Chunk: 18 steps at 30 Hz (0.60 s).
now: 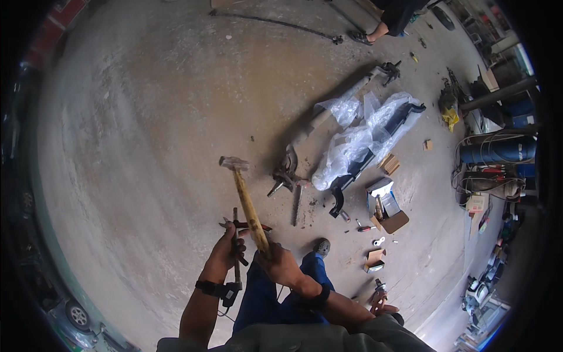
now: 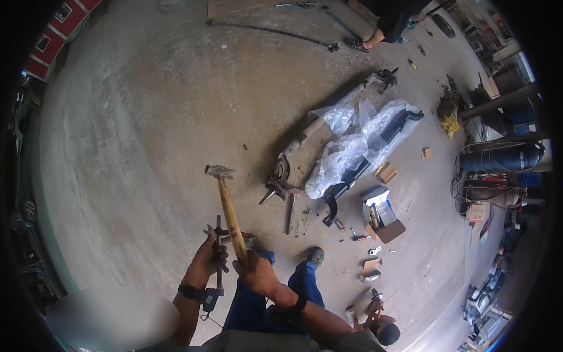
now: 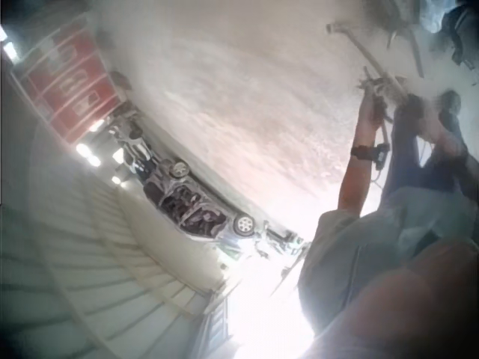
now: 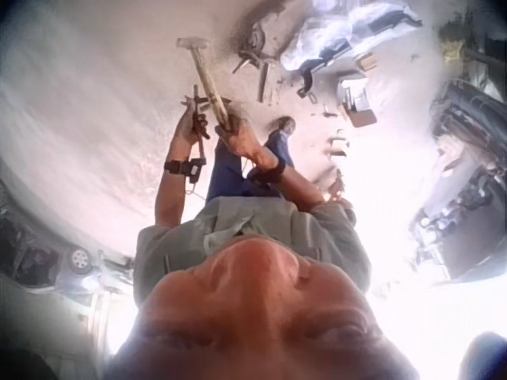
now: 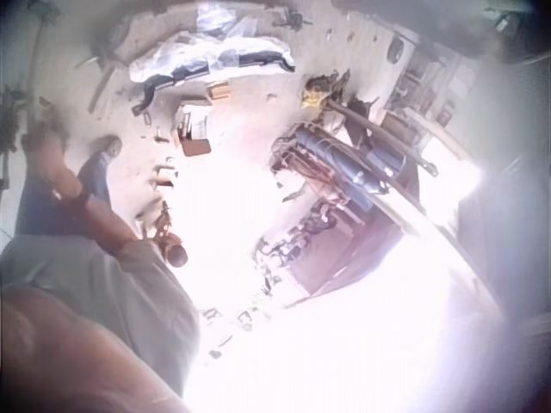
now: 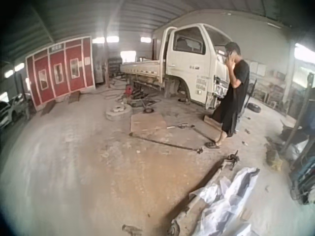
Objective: The person sits on the floor and uses a hammer and a metal rod to strike and adjust a cylindrical mechanical component. They repeatedly hit the part to seat or remove a component, then inspect the assembly and handle small parts like washers.
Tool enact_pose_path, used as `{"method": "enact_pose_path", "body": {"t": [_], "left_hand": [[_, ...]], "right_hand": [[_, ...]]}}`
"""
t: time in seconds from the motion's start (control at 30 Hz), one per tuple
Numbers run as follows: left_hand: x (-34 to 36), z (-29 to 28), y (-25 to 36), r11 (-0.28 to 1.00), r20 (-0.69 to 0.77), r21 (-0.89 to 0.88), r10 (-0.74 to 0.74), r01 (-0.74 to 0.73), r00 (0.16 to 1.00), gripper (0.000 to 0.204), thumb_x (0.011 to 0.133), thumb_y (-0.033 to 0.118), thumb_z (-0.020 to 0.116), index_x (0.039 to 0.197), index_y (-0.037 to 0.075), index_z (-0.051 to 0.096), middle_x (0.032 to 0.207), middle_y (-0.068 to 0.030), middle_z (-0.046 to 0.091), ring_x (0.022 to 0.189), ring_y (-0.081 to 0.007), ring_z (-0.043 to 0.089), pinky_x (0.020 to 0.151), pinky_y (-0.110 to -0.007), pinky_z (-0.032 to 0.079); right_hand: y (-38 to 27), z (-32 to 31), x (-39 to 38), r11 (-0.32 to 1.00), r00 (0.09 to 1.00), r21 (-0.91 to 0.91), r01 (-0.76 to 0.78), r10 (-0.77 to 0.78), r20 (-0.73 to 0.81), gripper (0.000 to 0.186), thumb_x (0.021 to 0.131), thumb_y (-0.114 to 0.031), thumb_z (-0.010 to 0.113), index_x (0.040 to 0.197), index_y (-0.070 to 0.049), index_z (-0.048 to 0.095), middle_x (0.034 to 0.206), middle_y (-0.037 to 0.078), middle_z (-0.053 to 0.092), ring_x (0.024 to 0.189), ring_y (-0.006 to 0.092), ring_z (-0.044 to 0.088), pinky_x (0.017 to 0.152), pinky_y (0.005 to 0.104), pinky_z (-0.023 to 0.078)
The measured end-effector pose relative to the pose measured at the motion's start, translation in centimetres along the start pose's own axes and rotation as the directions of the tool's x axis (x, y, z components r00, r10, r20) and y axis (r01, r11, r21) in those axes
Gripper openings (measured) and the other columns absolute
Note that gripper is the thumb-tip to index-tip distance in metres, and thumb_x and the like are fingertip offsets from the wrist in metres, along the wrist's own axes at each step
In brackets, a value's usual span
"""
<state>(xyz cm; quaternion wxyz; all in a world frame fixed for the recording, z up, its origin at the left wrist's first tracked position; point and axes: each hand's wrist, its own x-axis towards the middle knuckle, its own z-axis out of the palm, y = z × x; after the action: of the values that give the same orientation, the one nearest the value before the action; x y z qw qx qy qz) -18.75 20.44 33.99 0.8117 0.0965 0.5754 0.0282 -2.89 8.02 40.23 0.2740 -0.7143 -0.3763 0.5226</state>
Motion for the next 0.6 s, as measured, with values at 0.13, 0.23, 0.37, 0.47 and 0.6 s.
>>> {"method": "enact_pose_path", "body": {"t": [0.13, 0.23, 0.37, 0.47, 0.6], "left_hand": [[-6.7, 0.5, 6.3, 0.907, -0.137, -0.197, 0.352, -0.373, 0.926, 0.079, 0.094, 0.073, 0.045, 0.136, 0.007, 0.051, 0.086, -0.0030, 0.056, 0.070, -0.0183, 0.057, 0.065, -0.033, 0.053], [-7.6, -5.9, 9.7, 0.883, -0.046, -0.267, 0.389, -0.386, 0.920, 0.084, 0.092, 0.072, 0.051, 0.148, 0.011, 0.041, 0.112, -0.0151, 0.059, 0.076, -0.0212, 0.061, 0.070, -0.038, 0.056], [-10.6, -8.7, 14.7, 0.862, -0.024, -0.349, 0.383, -0.367, 0.923, 0.057, 0.094, 0.052, 0.060, 0.128, 0.007, 0.054, 0.104, -0.0121, 0.063, 0.072, -0.0173, 0.060, 0.063, -0.034, 0.053], [-13.2, -5.9, 18.3, 0.793, -0.309, -0.216, 0.497, -0.569, 0.811, 0.044, 0.091, 0.038, 0.061, 0.117, 0.003, 0.060, 0.093, -0.0109, 0.065, 0.069, -0.0181, 0.060, 0.063, -0.034, 0.052], [-14.2, -4.9, 24.1, 0.757, -0.496, -0.086, 0.530, -0.647, 0.687, 0.042, 0.088, 0.034, 0.059, 0.114, 0.000, 0.061, 0.087, -0.0108, 0.066, 0.068, -0.0193, 0.061, 0.061, -0.033, 0.052]], "right_hand": [[-11.0, 1.8, 3.3, 0.999, 0.985, 0.036, -0.041, 0.035, 0.166, 0.042, 0.095, -0.034, 0.062, 0.115, 0.003, 0.057, 0.090, 0.028, 0.068, 0.087, 0.0479, 0.066, 0.075, 0.0497, 0.053], [-17.5, 3.0, 4.8, 0.997, 0.939, 0.055, 0.062, -0.077, 0.334, 0.052, 0.096, -0.039, 0.058, 0.120, 0.007, 0.051, 0.086, 0.029, 0.068, 0.081, 0.0484, 0.067, 0.073, 0.0522, 0.054], [-23.1, 4.8, 7.4, 0.978, 0.899, -0.036, 0.207, -0.176, 0.401, 0.058, 0.094, -0.034, 0.057, 0.129, 0.010, 0.041, 0.085, 0.029, 0.069, 0.080, 0.0461, 0.069, 0.073, 0.0518, 0.055], [-26.7, 5.0, 10.9, 0.967, 0.853, -0.016, 0.254, -0.216, 0.476, 0.059, 0.093, -0.032, 0.058, 0.130, 0.010, 0.040, 0.086, 0.028, 0.069, 0.080, 0.0446, 0.069, 0.072, 0.0509, 0.056], [-29.2, 6.3, 19.4, 0.940, 0.766, 0.046, 0.338, -0.303, 0.567, 0.051, 0.094, -0.034, 0.058, 0.126, 0.003, 0.048, 0.092, 0.025, 0.070, 0.083, 0.0424, 0.069, 0.075, 0.0498, 0.055]]}}
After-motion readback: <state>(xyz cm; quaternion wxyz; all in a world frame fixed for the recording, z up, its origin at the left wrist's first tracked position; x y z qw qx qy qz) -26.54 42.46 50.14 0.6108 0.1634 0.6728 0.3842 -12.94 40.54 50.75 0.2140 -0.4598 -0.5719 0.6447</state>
